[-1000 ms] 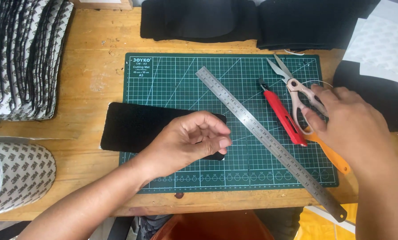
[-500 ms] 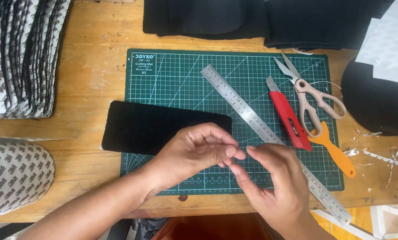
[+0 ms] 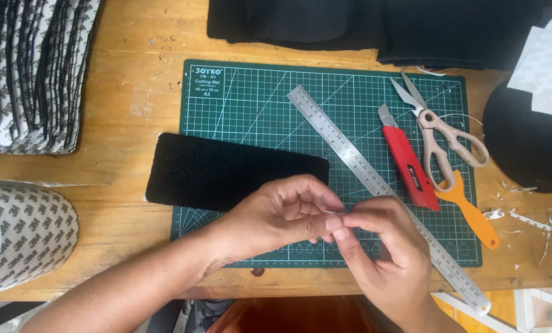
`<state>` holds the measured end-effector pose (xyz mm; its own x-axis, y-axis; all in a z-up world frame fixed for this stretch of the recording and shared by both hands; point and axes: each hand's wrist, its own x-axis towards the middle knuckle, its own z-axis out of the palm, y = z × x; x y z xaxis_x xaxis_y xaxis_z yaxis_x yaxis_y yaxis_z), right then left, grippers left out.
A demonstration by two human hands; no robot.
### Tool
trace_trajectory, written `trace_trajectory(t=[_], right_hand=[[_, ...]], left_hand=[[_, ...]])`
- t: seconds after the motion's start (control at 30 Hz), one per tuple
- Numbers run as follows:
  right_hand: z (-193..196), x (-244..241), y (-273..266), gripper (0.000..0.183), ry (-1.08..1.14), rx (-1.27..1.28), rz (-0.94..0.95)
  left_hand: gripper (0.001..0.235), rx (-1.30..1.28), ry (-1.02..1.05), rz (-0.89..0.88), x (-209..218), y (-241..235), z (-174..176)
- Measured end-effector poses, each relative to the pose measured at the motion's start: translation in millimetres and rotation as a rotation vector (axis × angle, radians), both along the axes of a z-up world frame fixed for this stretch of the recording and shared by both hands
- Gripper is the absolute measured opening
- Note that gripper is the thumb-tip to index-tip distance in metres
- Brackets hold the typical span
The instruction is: The person trims the edges of a black fabric piece using scissors on a green cutting mat. They then measure the fabric with a metal ruler and cut it into a smaller rectangular shape using a red utility knife. The person continues to trim the corners and edges of the fabric with scissors.
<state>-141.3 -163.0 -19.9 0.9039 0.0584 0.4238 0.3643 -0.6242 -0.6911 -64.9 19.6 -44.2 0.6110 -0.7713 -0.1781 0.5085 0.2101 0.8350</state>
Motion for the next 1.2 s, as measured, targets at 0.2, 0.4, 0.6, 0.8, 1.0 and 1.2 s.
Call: trace_trajectory(t=[0.2, 0.4, 0.6, 0.8, 1.0, 1.2], right_hand=[[-11.7, -19.6, -13.5, 0.010, 0.311, 0.520, 0.154], [-16.4, -31.5, -18.4, 0.008, 0.339, 0.567, 0.225], [-13.7, -45.7, -14.9, 0.004, 0.416, 0.635, 0.143], [-8.0, -54.6, -17.1, 0.013, 0.382, 0.729, 0.219], [-29.0, -84.3, -57.3, 0.031, 0.411, 0.338, 0.186], [-104.1, -150.1, -127.3, 0.017, 1.047, -0.019, 0.308]], left_hand=[[0.032, 0.038, -0.022, -0.123, -1.9, 3.2, 0.7], [0.025, 0.107, -0.197, -0.184, -4.7, 0.4, 1.4], [0.020, 0.219, -0.318, -0.228, -8.1, 2.0, 11.4], [0.008, 0.171, -0.523, -0.185, -10.2, 1.3, 2.3], [0.014, 0.156, -0.645, -0.058, 0.8, 10.6, 28.5], [0.023, 0.250, -0.756, 0.011, 6.2, 21.3, 54.8]])
